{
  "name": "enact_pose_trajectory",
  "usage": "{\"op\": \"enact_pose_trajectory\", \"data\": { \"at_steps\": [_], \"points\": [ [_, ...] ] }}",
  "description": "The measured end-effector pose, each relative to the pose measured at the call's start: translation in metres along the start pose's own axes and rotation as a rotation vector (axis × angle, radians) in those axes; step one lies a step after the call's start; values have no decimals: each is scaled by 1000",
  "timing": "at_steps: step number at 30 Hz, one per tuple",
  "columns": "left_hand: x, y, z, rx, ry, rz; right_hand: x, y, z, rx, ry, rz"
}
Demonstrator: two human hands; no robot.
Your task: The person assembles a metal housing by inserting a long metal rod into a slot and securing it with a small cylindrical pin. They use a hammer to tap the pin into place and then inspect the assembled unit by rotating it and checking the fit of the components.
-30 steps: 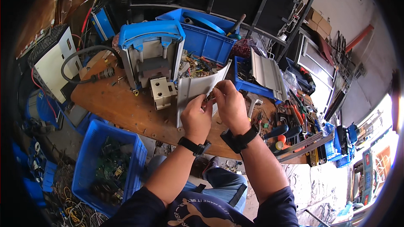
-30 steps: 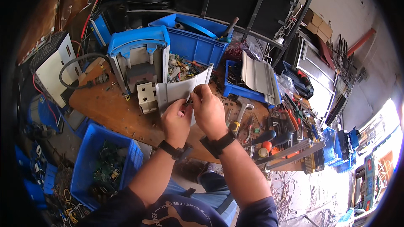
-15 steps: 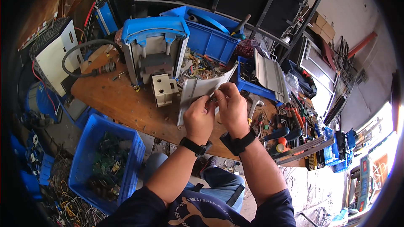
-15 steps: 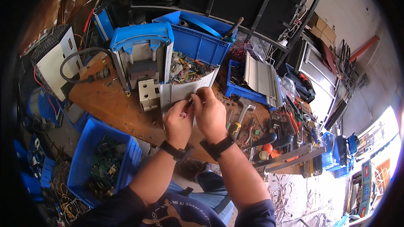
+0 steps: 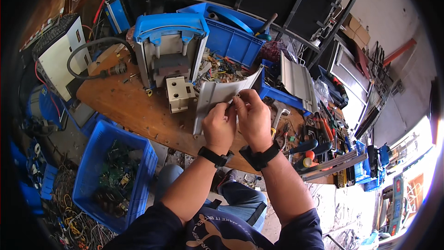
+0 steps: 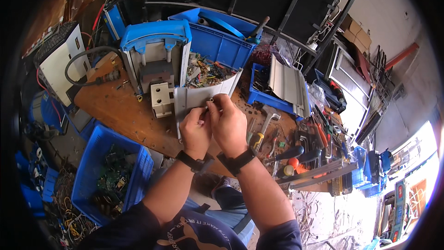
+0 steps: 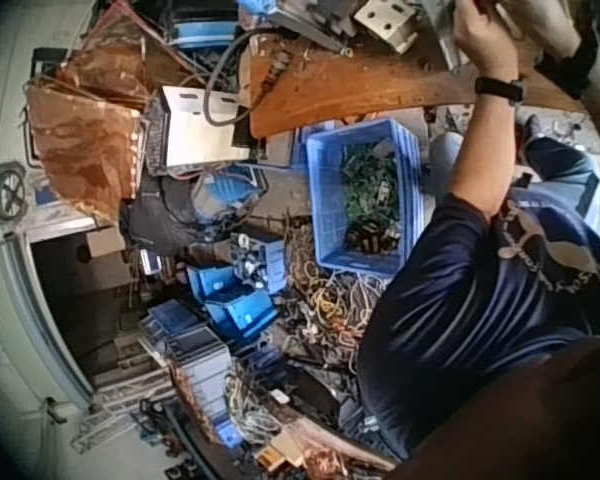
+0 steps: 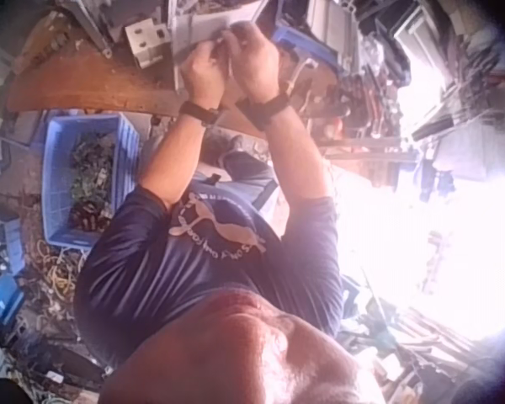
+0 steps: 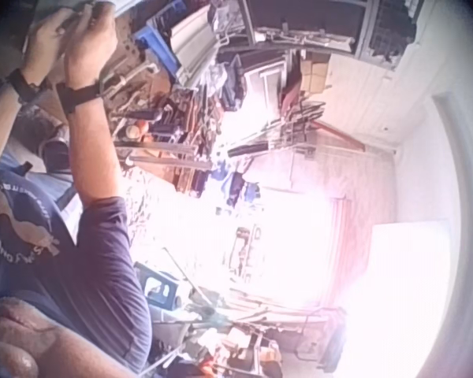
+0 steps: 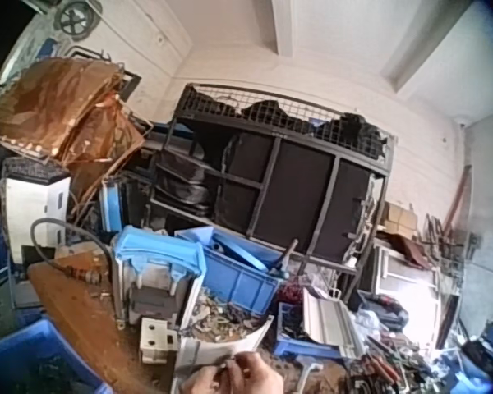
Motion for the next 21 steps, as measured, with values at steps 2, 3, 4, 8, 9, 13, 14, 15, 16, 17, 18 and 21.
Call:
{"op": "enact_pose_trajectory", "data": {
  "at_steps": [2,3,4,8,9,13,14,15,16,17,18,21],
  "points": [
    [1,-3,0,16,-19,-45,1,4,-4,8,-10,-15],
    [2,-4,-3,26,-29,-74,1,6,-5,14,-21,-22],
    [4,-5,-5,8,-28,-51,0,10,-7,30,9,-10],
    [11,0,-4,78,33,-56,-30,39,24,189,-118,280],
    [11,0,-4,97,9,-44,-44,44,39,17,-155,266],
    [11,-3,-3,88,33,-74,-108,35,103,-521,-322,35],
    [10,-4,-3,87,32,-85,-117,33,112,-581,-333,35],
    [10,-4,-3,86,28,-90,-123,31,119,-639,-339,36],
    [9,-4,-3,86,24,-95,-127,29,124,-697,-345,36],
    [7,-4,-5,77,19,-93,-128,28,129,-723,-360,17],
    [8,-4,-6,76,24,-98,-126,27,135,-728,-423,-15],
    [10,-5,-6,86,30,-106,-120,19,151,-747,-616,-115]
  ]
}}
Point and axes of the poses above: each hand's wrist, its own x-axis towards the middle knuckle, its own y-axis out of the back of the hand, z = x × y, the point moved 6 cm from there along x, towards the middle knuckle, and after that the axes turned 3 degrees about -x, right-handed, at the moved point
